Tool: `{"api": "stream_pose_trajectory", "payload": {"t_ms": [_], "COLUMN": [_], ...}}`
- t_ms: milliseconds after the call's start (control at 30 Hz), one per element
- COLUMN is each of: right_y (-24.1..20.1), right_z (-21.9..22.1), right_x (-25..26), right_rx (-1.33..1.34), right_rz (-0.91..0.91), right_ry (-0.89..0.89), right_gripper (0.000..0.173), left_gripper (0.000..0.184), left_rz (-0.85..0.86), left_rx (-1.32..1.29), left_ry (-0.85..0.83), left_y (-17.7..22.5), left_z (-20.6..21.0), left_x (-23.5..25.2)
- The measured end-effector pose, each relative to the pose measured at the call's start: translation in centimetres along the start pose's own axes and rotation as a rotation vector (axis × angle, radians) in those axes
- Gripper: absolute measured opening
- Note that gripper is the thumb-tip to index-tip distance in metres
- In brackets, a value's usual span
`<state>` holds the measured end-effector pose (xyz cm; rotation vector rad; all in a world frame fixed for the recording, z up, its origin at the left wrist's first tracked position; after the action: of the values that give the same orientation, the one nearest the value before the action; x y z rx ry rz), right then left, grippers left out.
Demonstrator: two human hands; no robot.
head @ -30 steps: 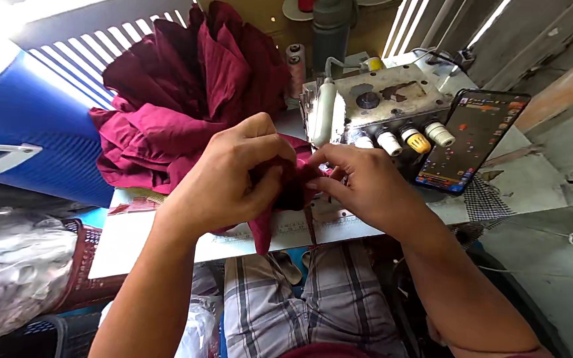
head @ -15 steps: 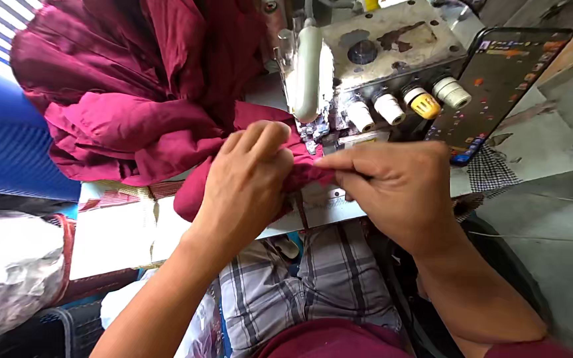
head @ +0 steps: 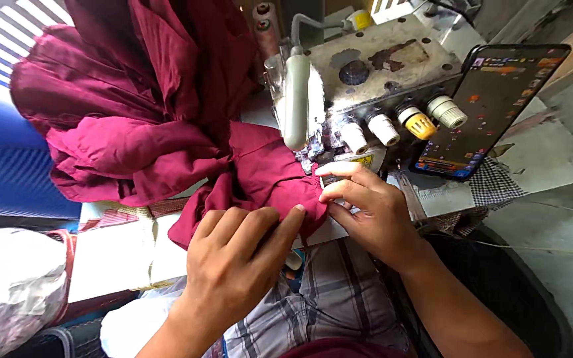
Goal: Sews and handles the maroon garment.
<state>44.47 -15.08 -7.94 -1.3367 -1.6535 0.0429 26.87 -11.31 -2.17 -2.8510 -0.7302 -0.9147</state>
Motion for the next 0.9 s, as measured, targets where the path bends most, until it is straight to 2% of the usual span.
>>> {"api": "stream_pose_trajectory", "payload": {"t_ms": [167,267,333,400,500,600,767,900], "right_y": [-2.0,-2.7,-2.1,-1.0,0.1,-0.4,-0.6,-0.2], "right_z": [-0.4,-0.9,-0.7,0.1,1.1,1.1,1.0,1.1], "right_x": [1.0,-0.5,-2.3,-4.2,-5.6,-5.6,-4.9,-4.3], "right_rx": [0.000,-0.051,-0.027,0.026,0.089,0.074,0.018,0.006], "right_rz": [-0.129,-0.098,-0.044,0.006,0.049,0.059,0.049,0.072], "right_ry": [-0.054,-0.011,-0.005,0.029,0.087,0.097,0.082,0.084], "right_gripper": [0.015,0.017,0.019,0.020,0.018,0.018,0.017,0.017], "left_gripper": [0.042,0.014,0.013,0.015,0.014,0.048,0.061,0.062], "left_rz": [-0.055,-0.006,0.057,0.103,0.056,-0.033,-0.064,-0.072], "left_rx": [0.063,0.047,0.032,-0.039,-0.047,-0.011,0.051,0.066], "left_ry": [-0.018,-0.021,-0.062,-0.174,-0.230,-0.254,-0.326,-0.352], "left_y": [-0.1,0.0,0.4,0.8,0.4,-0.1,-0.8,-1.3], "left_z": [2.3,4.1,4.4,5.5,7.2,7.3,7.9,7.8], "left_x": [1.2,1.0,0.6,0.1,-0.7,-0.7,-0.3,0.5]}}
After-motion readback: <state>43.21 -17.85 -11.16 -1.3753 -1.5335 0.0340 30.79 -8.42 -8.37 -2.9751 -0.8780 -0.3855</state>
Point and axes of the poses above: each hand's wrist, its own x-axis towards the middle knuckle, its own z-axis out of the palm, y = z × x, the point moved 8 cm from there along x, towards the middle knuckle, and after that the axes turned 7 degrees about -z, right-handed, at the moved point
